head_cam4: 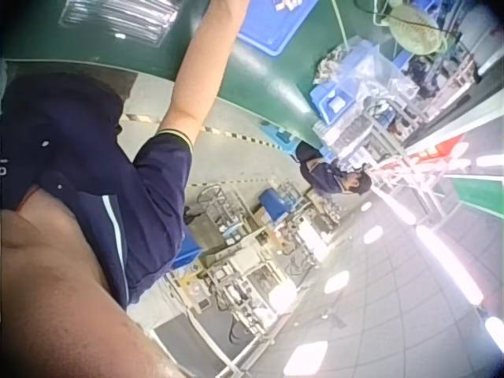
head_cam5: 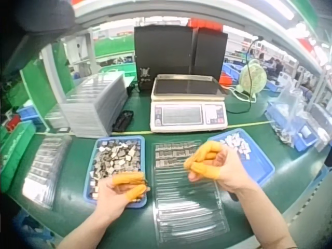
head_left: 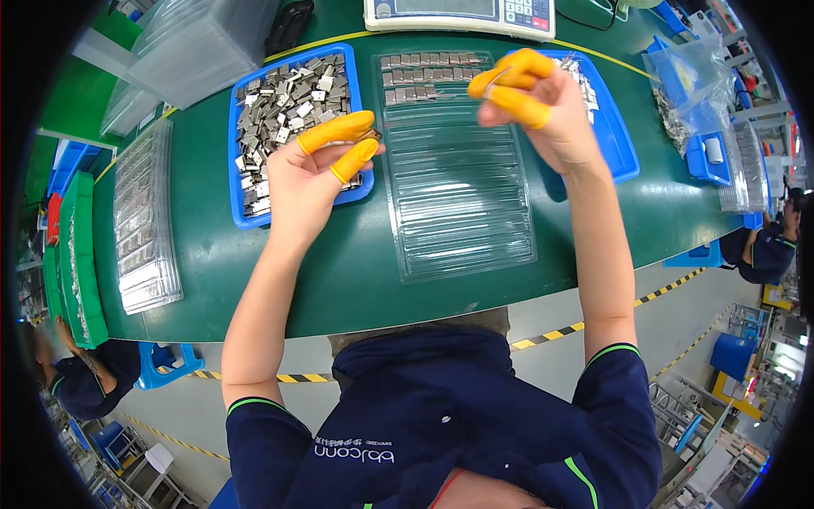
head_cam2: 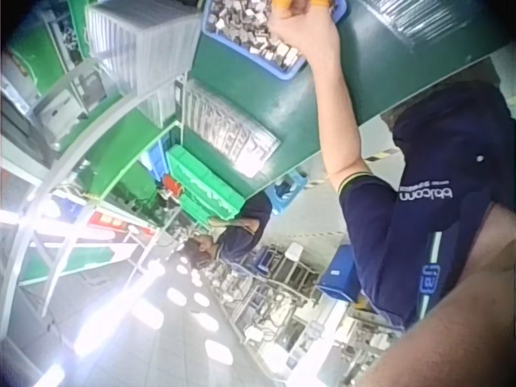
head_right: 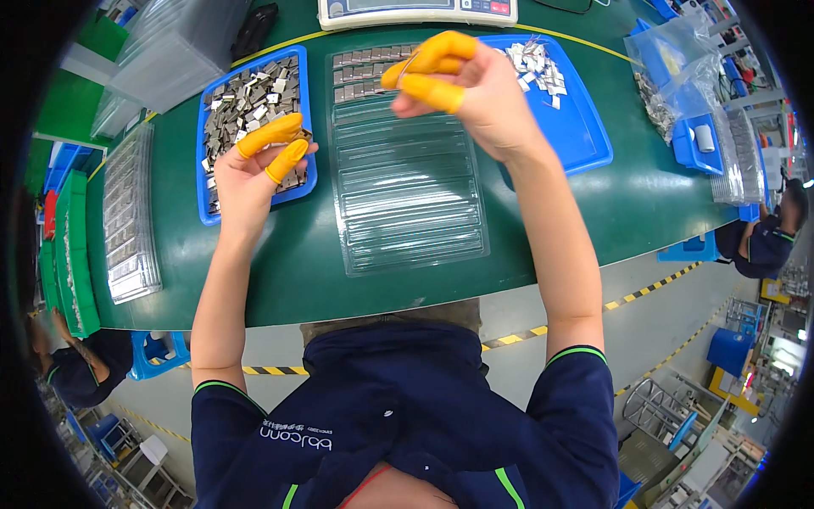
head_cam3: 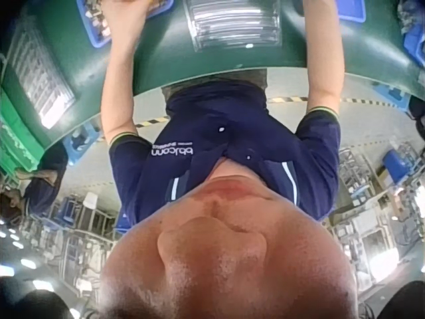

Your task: The person assembles small electronic components by hand at a factory workstation. They pick up a metal piece from a blue tray and a white piece from another tray, then press them together and place the assembled unit into a clear plastic tray. The process is repeated continuously throughout the video.

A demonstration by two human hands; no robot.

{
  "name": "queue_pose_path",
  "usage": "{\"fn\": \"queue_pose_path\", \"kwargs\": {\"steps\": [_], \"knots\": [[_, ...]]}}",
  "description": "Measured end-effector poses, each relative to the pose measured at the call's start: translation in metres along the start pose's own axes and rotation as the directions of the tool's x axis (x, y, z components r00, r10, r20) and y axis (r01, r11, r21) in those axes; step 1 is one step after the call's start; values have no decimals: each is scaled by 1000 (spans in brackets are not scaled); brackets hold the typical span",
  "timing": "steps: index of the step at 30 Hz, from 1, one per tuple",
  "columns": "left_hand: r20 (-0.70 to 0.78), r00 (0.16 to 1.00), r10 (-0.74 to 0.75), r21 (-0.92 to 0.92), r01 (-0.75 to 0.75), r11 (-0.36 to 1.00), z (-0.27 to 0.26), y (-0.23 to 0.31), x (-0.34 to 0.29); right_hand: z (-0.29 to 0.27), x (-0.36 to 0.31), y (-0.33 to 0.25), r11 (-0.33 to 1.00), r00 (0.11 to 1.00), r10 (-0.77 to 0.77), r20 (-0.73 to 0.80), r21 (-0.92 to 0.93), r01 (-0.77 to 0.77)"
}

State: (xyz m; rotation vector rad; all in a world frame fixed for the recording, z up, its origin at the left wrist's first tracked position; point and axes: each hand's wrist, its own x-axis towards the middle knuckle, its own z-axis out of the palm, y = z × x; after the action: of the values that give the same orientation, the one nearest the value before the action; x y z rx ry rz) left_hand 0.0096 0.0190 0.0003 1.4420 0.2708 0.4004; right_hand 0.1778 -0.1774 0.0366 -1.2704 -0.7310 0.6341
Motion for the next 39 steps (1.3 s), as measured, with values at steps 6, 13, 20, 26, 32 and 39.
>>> {"fn": "queue_pose_path", "kwargs": {"steps": [6, 13, 20, 26, 32, 39], "knots": [[25, 999, 26, -44, -25, 999, 12, -11, -11, 22, 3, 39, 995, 991, 101, -84, -17, -103], [33, 998, 58, -7, -58, 998, 15, -17, -10, 27, -7, 50, 974, 977, 213, -10, -78, -213], [-14, 1000, -20, 4, 20, 1000, 12, -16, -8, 34, -10, 47, 932, 941, 338, -19, 142, -332], [-58, 991, 117, 94, -112, 989, 13, -21, -9, 37, -10, 48, 957, 951, 286, -121, -6, -289], [-141, 988, 57, 100, -43, 994, 19, -16, -10, 42, -11, 50, 968, 966, 225, -124, -86, -237], [-54, 998, 33, 156, -24, 987, 15, -15, -12, 46, -15, 43, 968, 985, 122, -126, -203, -146]]}}
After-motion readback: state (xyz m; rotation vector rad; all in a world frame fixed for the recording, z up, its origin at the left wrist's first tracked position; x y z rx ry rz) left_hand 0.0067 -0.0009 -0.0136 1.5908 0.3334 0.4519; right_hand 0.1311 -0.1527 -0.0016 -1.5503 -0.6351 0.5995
